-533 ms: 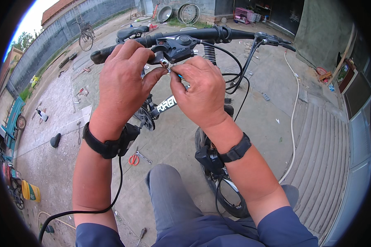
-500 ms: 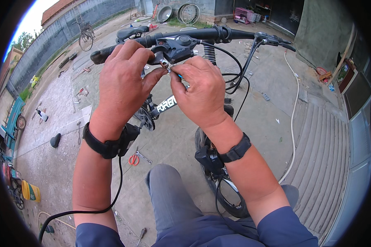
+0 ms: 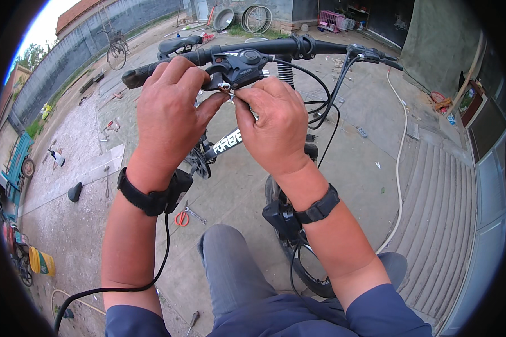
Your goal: The person sits on a stool and uses a wrench to tighten the axle nuts on the front wheel of a bicycle. They then adjust the brake cable at the handlebar lever and tighten the bolt securing the brake cable.
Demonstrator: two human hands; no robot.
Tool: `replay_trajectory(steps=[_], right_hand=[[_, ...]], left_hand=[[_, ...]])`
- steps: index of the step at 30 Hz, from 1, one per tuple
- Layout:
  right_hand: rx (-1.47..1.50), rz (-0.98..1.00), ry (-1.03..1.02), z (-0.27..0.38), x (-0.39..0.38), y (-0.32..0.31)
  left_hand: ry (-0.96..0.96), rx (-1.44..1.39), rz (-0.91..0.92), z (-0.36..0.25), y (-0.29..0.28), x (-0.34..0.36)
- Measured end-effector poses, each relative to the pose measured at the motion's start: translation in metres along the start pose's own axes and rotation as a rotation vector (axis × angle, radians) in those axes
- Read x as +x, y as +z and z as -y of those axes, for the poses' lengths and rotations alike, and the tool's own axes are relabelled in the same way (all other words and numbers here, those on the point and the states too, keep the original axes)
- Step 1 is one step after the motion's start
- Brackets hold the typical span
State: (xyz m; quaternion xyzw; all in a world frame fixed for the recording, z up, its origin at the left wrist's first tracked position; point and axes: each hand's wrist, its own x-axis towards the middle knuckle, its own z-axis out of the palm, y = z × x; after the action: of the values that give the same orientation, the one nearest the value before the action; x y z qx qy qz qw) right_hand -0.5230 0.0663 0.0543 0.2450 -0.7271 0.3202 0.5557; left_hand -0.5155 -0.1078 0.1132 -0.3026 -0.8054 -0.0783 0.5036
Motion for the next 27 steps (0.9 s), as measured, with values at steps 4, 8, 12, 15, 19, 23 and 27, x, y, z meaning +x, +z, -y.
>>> replay_trajectory(steps=[4,8,12,15,19,23,27], right_hand=[[-0.023,-0.01,-0.029,-0.001,-0.001,0.001],[-0.061,-0.028,-0.053,-0.002,-0.003,0.004],[-0.044,-0.055,-0.046,-0.001,-0.004,0.008],[0.0,-0.049,-0.012,0.0,-0.002,0.007],[0.074,0.03,0.063,0.001,-0.001,0.001],[0.067,0.036,0.144,0.006,0.001,0.004],[0.019,0.02,0.169,0.011,0.0,0.008]], left_hand=[[0.019,0.018,-0.024,0.0,0.002,-0.001],[0.043,0.043,-0.06,0.001,0.006,-0.004],[0.066,0.049,-0.107,0.002,0.009,-0.007],[0.066,0.048,-0.134,0.002,0.011,-0.008],[0.061,0.05,-0.152,0.002,0.014,-0.009],[0.061,0.04,-0.165,0.002,0.015,-0.009],[0.063,0.037,-0.167,0.002,0.015,-0.009]])
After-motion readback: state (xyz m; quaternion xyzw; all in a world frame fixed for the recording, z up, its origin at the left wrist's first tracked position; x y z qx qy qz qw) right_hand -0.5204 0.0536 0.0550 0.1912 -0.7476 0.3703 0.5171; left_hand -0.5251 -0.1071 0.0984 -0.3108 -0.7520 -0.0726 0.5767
